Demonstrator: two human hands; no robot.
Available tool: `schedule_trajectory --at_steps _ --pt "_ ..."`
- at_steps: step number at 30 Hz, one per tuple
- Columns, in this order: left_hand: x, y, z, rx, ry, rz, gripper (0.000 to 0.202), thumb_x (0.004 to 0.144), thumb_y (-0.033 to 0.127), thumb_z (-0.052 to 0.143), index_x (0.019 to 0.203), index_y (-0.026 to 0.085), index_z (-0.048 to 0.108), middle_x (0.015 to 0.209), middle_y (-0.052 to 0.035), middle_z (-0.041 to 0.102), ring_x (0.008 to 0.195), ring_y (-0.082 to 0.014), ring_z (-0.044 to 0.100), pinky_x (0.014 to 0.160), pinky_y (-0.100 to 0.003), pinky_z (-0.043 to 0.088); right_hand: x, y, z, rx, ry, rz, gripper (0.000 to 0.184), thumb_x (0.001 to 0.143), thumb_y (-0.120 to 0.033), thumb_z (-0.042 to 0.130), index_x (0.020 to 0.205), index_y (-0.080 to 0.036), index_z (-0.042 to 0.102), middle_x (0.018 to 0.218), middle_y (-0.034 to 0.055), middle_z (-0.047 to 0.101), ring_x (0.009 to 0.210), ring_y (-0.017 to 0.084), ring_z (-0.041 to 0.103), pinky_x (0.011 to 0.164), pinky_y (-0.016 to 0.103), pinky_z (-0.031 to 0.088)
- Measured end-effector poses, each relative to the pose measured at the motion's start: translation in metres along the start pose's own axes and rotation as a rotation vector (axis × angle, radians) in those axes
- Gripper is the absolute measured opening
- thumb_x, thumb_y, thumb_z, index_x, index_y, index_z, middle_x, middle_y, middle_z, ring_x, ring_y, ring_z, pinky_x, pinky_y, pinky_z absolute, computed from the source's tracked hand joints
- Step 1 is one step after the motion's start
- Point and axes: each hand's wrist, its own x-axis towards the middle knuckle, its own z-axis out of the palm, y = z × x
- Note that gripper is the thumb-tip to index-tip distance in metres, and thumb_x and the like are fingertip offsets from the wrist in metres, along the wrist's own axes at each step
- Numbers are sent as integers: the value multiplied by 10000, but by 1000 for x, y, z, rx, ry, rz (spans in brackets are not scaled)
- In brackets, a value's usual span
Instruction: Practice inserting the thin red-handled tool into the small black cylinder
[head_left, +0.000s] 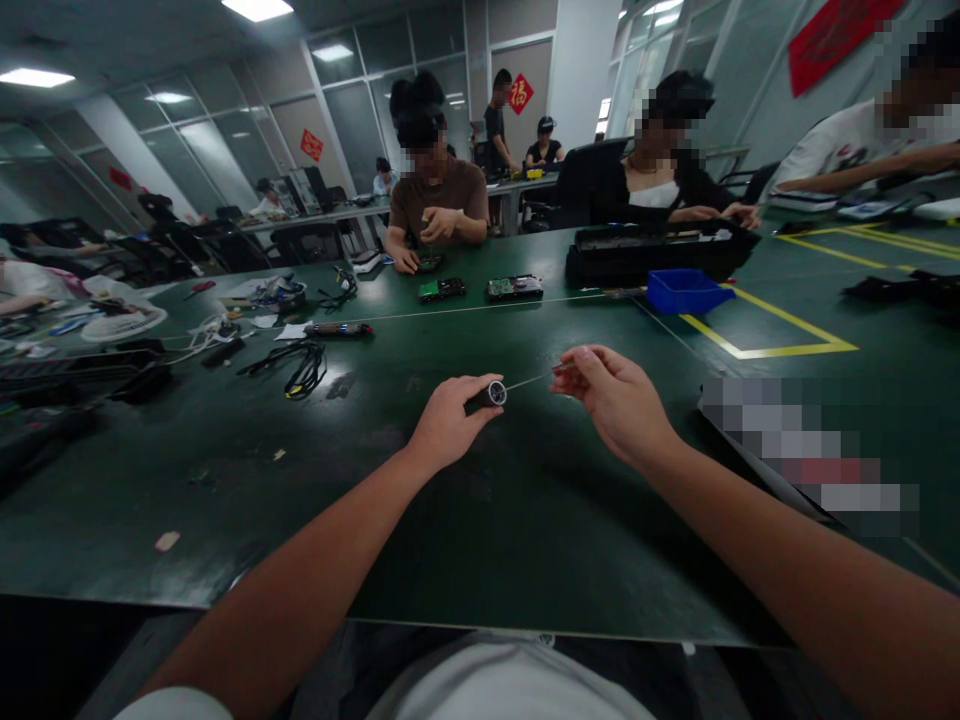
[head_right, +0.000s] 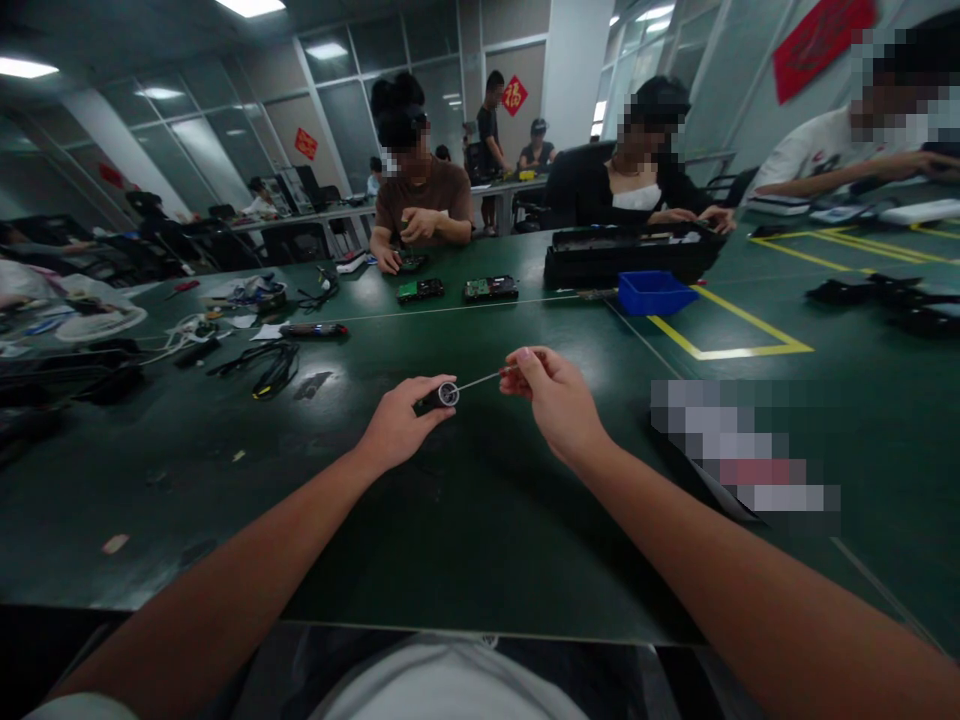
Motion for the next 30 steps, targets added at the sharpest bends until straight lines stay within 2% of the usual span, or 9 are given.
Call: schedule_trajectory --at_steps 6,16,20,23,27,30 --pt "0 0 2 -17 4 3 423 860 222 716 1276 257 641 1201 -49 696 1106 -226 612 990 -414 444 -3 3 -1 -155 -47 -76 256 902 -477 641 894 -225 683 813 17 686 750 167 664 764 356 547" --pt "-1 0 2 -28 -8 -2 427 864 240 711 1283 255 636 1173 -44 698 1076 -223 609 965 -398 451 -7 -4 2 -327 -44 -134 277 924 -483 601 936 -216 673 829 32 704 776 197 688 775 387 541" --pt "-1 0 3 -29 -15 -6 428 862 242 712 1283 263 636 1172 -42 698 1076 -228 608 962 -409 454 -9 -12 4 -390 -59 -154 275 929 -472 596 926 -208 673 814 35 706 760 193 677 751 369 526" --pt "-2 0 3 -25 -18 -8 428 863 248 712 1284 266 637 1169 -43 700 1078 -233 610 967 -419 454 -12 -17 5 -481 -81 -195 322 947 -511 559 896 -216 678 733 21 681 699 182 646 702 348 495" --pt "-2 0 4 -23 -23 -7 436 860 247 714 1288 269 634 1181 -43 696 1095 -232 608 979 -420 453 -15 -17 6 -454 -140 -225 415 957 -596 486 845 -233 650 652 3 630 629 167 601 638 325 470" --pt "-2 -1 5 -18 -29 -3 440 856 244 717 1288 266 633 1184 -44 697 1101 -232 605 985 -422 451 -16 -14 7 -473 -151 -228 423 968 -595 459 848 -235 647 642 -1 604 603 159 572 604 316 450"
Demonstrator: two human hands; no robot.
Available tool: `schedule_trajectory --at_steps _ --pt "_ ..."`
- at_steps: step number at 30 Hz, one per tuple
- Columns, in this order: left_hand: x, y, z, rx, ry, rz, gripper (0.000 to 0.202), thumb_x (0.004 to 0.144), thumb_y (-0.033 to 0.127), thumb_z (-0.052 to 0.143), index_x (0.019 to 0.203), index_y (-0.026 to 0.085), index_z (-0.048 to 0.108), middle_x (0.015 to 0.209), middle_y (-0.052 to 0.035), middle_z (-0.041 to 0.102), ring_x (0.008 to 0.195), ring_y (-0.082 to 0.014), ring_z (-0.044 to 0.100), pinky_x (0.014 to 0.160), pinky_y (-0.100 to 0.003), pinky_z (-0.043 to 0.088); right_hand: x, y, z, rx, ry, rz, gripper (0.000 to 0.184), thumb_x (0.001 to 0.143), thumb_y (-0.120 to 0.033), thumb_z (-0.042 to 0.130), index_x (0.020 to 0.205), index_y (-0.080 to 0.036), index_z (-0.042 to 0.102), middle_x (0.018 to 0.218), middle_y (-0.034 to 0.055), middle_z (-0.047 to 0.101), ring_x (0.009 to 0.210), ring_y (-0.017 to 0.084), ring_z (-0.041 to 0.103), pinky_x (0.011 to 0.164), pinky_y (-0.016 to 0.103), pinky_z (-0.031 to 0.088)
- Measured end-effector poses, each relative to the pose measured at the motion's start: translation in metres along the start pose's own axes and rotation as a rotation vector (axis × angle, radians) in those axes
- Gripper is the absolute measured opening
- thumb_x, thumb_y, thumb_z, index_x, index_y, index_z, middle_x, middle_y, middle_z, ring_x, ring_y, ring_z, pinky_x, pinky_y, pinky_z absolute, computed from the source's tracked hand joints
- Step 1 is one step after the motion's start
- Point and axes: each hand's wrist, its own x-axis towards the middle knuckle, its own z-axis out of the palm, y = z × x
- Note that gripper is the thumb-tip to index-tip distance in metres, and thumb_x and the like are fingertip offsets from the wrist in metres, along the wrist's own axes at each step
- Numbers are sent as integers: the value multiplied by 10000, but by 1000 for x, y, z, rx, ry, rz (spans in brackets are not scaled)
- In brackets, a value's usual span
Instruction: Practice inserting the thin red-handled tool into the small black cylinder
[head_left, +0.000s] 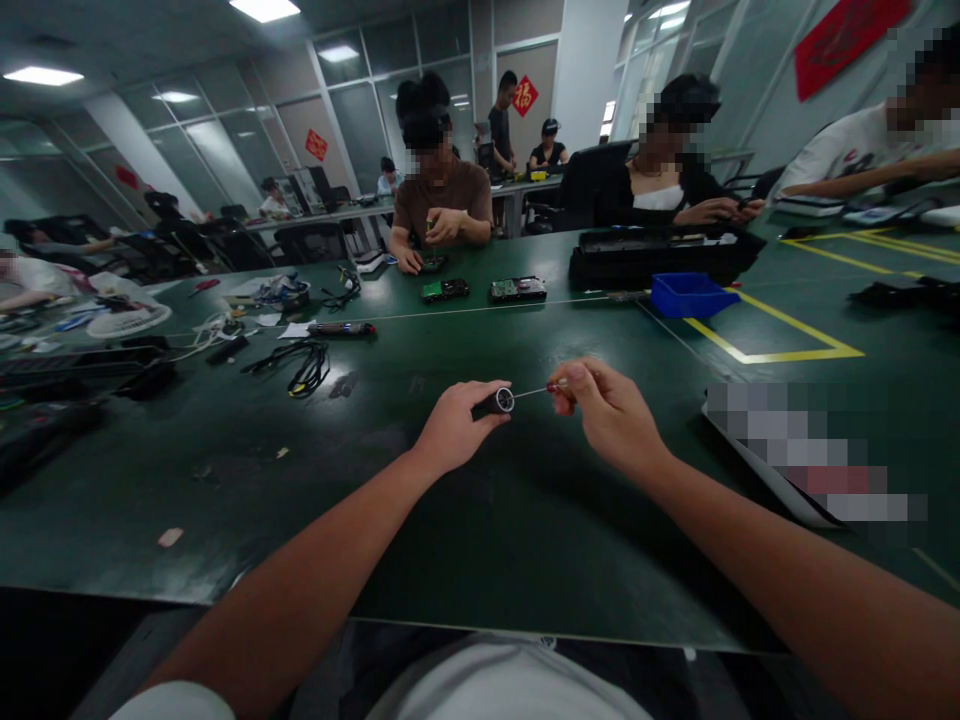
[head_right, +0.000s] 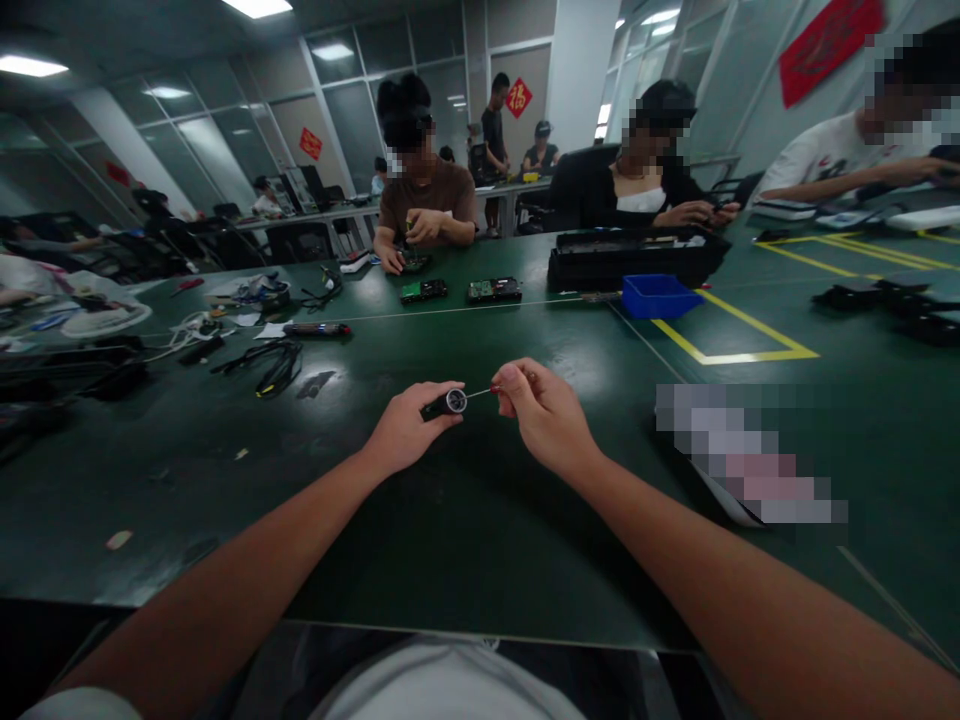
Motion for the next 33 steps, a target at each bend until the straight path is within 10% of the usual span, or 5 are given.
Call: schedule_trajectory --at_steps 9,17,33 --pt "1 2 -2 -11 -6 -7 431 852 221 717 1274 258 640 1163 -40 702 1072 -223 614 975 -405 455 0 2 0 48 66 61 148 900 -362 606 961 -230 632 824 18 672 754 189 649 710 353 511" --pt "1 -1 -1 -9 2 -14 428 848 209 721 1267 254 643 1160 -38 702 1074 -227 614 969 -409 457 0 -2 -2 31 -61 33 340 978 -496 482 863 -229 657 671 0 597 633 164 568 620 321 451" --pt "2 0 -4 26 15 90 423 864 218 716 1276 275 641 1238 -44 696 1162 -229 602 1036 -466 424 15 19 -5 569 118 385 265 842 -475 680 760 -226 639 675 7 587 628 166 589 712 377 578"
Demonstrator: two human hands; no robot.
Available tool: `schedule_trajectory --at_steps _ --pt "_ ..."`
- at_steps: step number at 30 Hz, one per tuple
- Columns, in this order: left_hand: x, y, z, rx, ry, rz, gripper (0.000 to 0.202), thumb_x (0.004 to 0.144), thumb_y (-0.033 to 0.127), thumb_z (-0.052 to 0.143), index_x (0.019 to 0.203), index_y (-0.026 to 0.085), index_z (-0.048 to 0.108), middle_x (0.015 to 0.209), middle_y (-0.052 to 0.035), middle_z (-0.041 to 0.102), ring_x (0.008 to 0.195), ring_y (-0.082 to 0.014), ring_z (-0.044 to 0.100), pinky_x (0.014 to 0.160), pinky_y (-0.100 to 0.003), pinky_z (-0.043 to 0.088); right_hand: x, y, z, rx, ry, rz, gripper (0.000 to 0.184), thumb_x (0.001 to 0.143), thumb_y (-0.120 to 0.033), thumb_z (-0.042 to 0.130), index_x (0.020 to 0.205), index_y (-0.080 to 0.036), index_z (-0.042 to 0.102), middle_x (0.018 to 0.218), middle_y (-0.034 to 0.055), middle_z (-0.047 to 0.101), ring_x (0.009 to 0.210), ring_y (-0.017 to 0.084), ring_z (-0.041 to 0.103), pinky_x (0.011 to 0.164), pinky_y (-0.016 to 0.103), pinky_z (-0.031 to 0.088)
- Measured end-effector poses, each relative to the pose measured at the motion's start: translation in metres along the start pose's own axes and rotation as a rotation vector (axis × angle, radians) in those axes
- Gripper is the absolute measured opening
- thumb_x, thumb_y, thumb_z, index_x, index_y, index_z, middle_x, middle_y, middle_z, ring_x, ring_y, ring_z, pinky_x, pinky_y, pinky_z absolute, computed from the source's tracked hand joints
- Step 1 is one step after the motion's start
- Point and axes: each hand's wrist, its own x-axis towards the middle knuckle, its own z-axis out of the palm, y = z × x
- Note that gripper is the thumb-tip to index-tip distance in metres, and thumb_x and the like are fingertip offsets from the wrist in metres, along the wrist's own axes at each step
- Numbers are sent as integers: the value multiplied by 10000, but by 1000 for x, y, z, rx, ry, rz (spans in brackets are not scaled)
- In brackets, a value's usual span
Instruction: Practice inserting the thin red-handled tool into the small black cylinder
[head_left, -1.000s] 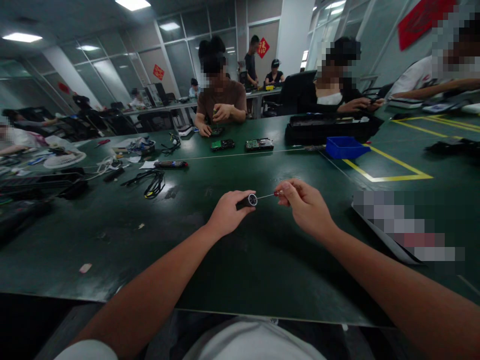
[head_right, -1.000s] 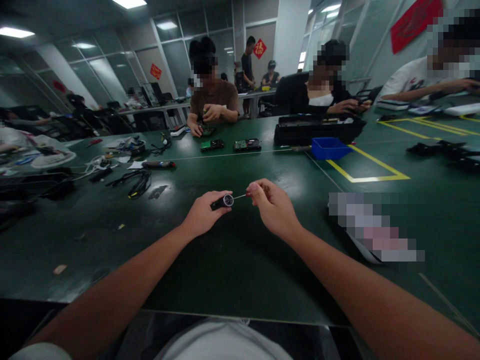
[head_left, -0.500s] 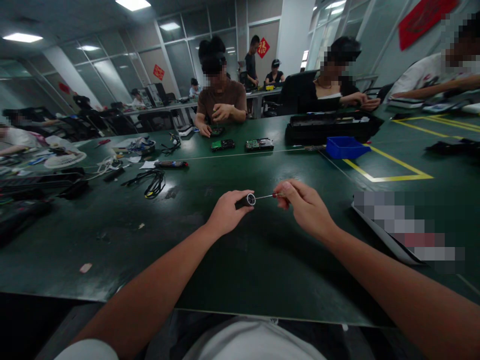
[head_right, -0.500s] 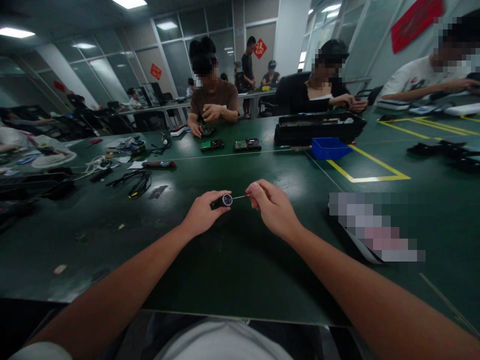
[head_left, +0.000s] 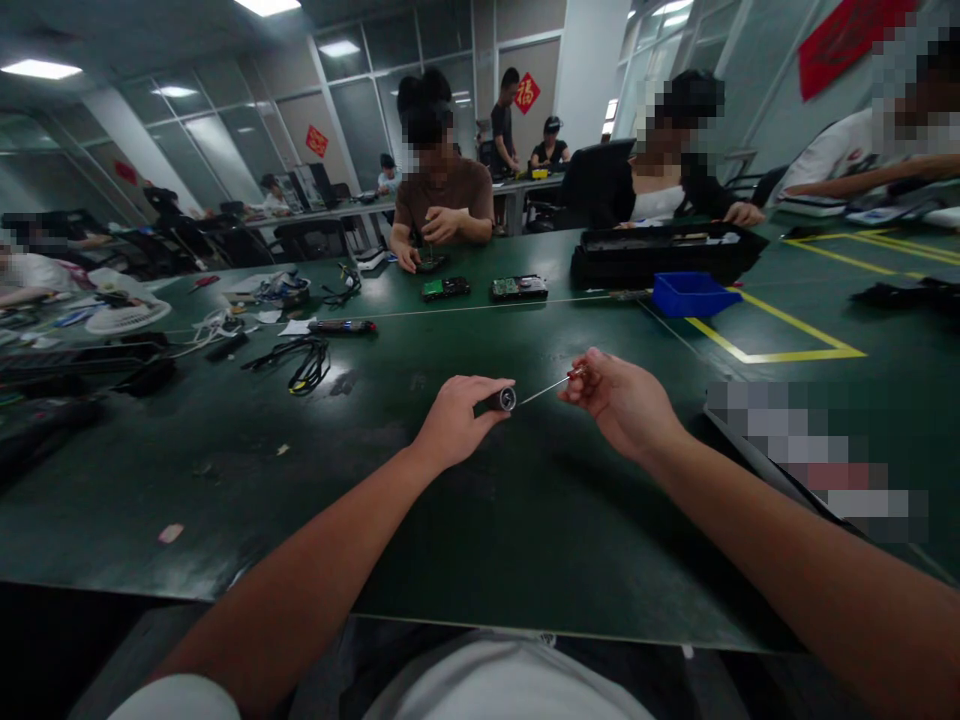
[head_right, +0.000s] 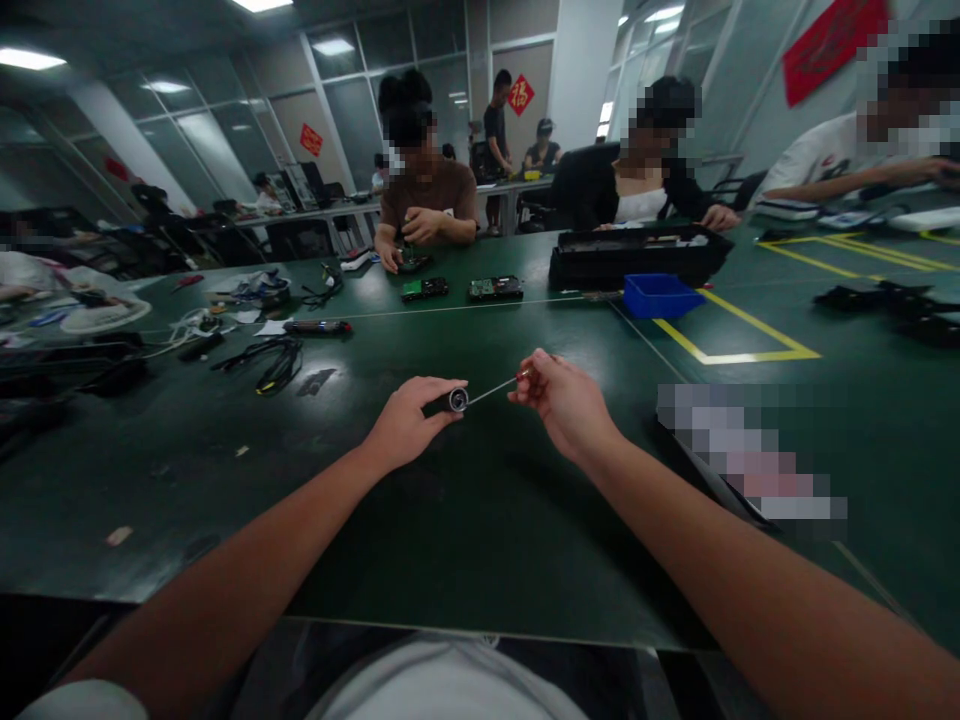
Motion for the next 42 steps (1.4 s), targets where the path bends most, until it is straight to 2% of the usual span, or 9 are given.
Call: schedule_trajectory --at_steps 6,11,15,18,23,27,33,39,42 --pt "-1 -2 1 -12 -1 -46 421 862 230 717 1275 275 647 1232 -51 694 1156 -235 601 1026 -466 437 -5 5 -1 -227 10 -217 268 896 -497 631 874 -232 657 813 22 672 723 173 649 719 356 555" --pt "-1 0 1 -8 1 -36 426 854 229 727 1270 269 649 1220 -49 699 1139 -232 608 1018 -448 441 -12 0 4 -453 -19 -318 269 925 -488 600 911 -225 654 798 28 694 736 185 662 730 367 541" --pt "0 -1 2 1 17 -33 419 846 210 733 1256 256 658 1209 -46 702 1126 -226 609 1007 -431 444 -15 -4 7 -520 -84 -324 257 932 -469 598 934 -218 653 805 32 706 743 190 671 722 369 541" --pt "0 -1 1 3 26 -53 433 838 209 740 1260 255 658 1204 -48 702 1118 -228 608 1002 -431 446 -14 -3 7 -525 -64 -319 244 937 -454 594 946 -216 644 812 34 707 752 191 670 732 376 542" --pt "-1 -1 1 3 21 -52 443 839 221 741 1272 258 652 1196 -51 700 1103 -232 607 998 -433 447 -12 3 6 -442 -90 -259 243 941 -449 580 948 -212 631 821 33 693 744 185 659 726 377 546" --pt "0 -1 2 3 10 -64 448 830 216 752 1265 247 655 1190 -51 702 1092 -226 611 994 -423 445 -14 0 7 -539 -35 -293 241 941 -444 569 930 -209 623 795 34 690 721 182 648 694 364 533" --pt "0 1 2 -23 -17 -101 436 826 219 758 1252 243 664 1179 -40 704 1084 -220 618 972 -394 452 -19 -10 7 -630 96 -454 230 970 -434 526 934 -222 609 795 28 687 681 171 632 627 335 512" --pt "0 1 3 -21 -36 -112 442 823 232 761 1254 249 665 1166 -42 703 1067 -225 618 975 -403 451 -20 -8 5 -636 -21 -484 225 971 -436 536 966 -227 619 821 30 692 739 185 665 670 347 535" --pt "-1 1 3 -18 -49 -108 442 822 236 761 1254 251 666 1167 -42 704 1075 -230 614 978 -407 449 -19 -6 3 -704 -33 -469 257 975 -457 521 984 -220 621 839 45 700 779 209 686 681 365 538"
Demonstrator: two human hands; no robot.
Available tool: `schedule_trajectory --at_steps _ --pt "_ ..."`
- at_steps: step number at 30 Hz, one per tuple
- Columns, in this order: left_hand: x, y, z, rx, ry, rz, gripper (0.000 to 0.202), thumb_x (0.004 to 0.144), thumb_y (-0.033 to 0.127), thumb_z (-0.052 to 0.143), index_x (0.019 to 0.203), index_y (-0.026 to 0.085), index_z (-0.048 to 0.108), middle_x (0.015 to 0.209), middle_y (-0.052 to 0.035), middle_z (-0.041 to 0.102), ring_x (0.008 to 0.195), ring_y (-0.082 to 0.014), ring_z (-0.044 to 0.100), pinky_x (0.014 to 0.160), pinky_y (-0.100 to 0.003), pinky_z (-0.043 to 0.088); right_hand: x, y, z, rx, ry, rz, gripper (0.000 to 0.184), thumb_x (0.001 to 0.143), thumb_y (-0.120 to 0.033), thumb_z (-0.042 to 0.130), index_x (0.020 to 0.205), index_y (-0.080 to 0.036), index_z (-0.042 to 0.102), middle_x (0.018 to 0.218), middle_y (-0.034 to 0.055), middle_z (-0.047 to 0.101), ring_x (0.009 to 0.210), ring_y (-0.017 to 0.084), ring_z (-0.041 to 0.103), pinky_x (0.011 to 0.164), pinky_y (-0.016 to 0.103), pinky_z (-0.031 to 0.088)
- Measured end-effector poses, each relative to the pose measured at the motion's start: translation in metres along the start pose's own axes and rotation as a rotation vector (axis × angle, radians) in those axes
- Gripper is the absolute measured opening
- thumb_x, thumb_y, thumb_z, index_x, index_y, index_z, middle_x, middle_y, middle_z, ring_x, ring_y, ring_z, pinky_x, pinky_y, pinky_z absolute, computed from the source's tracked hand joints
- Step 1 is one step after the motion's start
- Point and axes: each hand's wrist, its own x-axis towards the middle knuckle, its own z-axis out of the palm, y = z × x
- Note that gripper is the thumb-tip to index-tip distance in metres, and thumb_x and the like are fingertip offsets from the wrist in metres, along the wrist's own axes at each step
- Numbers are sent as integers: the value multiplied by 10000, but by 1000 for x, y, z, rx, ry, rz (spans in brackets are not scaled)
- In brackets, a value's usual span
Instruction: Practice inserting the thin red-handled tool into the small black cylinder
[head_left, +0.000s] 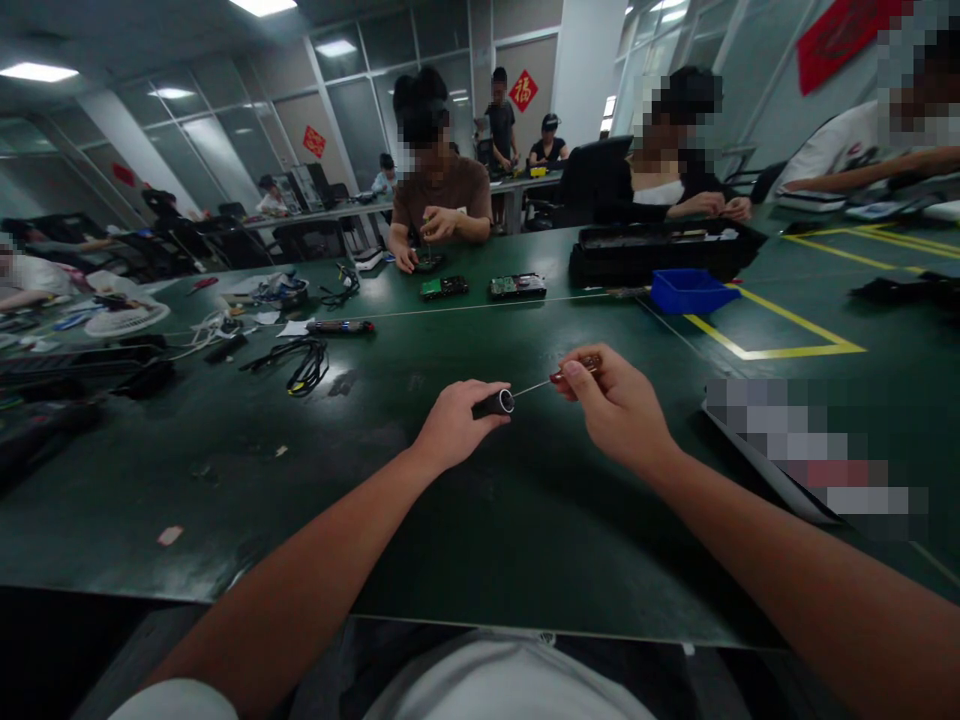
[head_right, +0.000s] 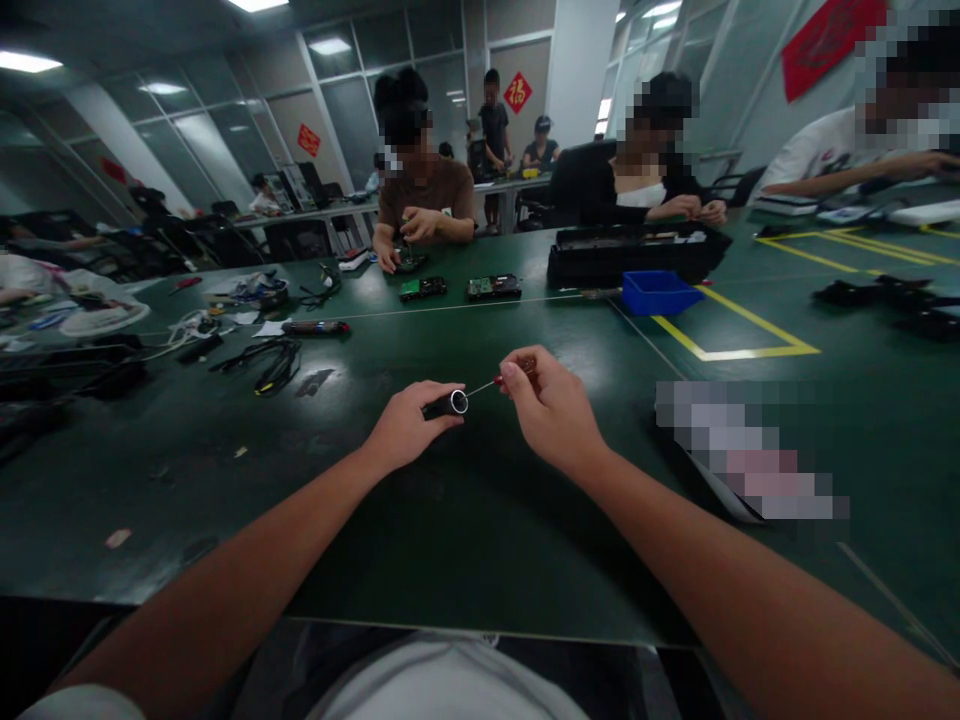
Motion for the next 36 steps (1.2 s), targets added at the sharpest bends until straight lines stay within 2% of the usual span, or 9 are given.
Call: schedule_trajectory --at_steps 8,15,25,30,36 --pt "0 -2 0 -13 -3 -14 441 833 237 744 1266 254 661 1173 -51 696 1070 -233 613 972 -411 454 0 0 -3 -76 80 -15 248 978 -450 513 978 -224 614 823 46 706 726 206 679 641 354 518" --pt "0 -2 1 -5 0 0 430 824 243 758 1245 253 671 1156 -49 706 1064 -232 618 967 -410 454 0 -1 -2 -51 0 -35 263 982 -459 505 983 -220 614 831 46 707 761 214 699 667 365 535" --pt "-1 -3 1 -47 2 -32 431 828 247 750 1251 239 664 1157 -50 695 1060 -216 623 959 -378 462 1 -2 -3 -153 27 -34 242 979 -426 498 971 -213 612 814 54 715 744 224 704 664 373 531" --pt "-1 -4 2 -126 24 -89 422 825 247 750 1238 245 666 1150 -48 690 1032 -205 633 933 -361 489 1 -2 -4 -164 52 -29 244 978 -427 495 970 -213 612 820 55 722 733 219 699 661 365 525" --pt "1 -3 3 -237 69 -175 436 834 237 727 1261 225 643 1219 -71 675 1081 -224 629 979 -387 489 1 -7 -6 -156 51 -9 253 981 -440 490 964 -217 609 824 61 721 735 221 693 662 369 529"
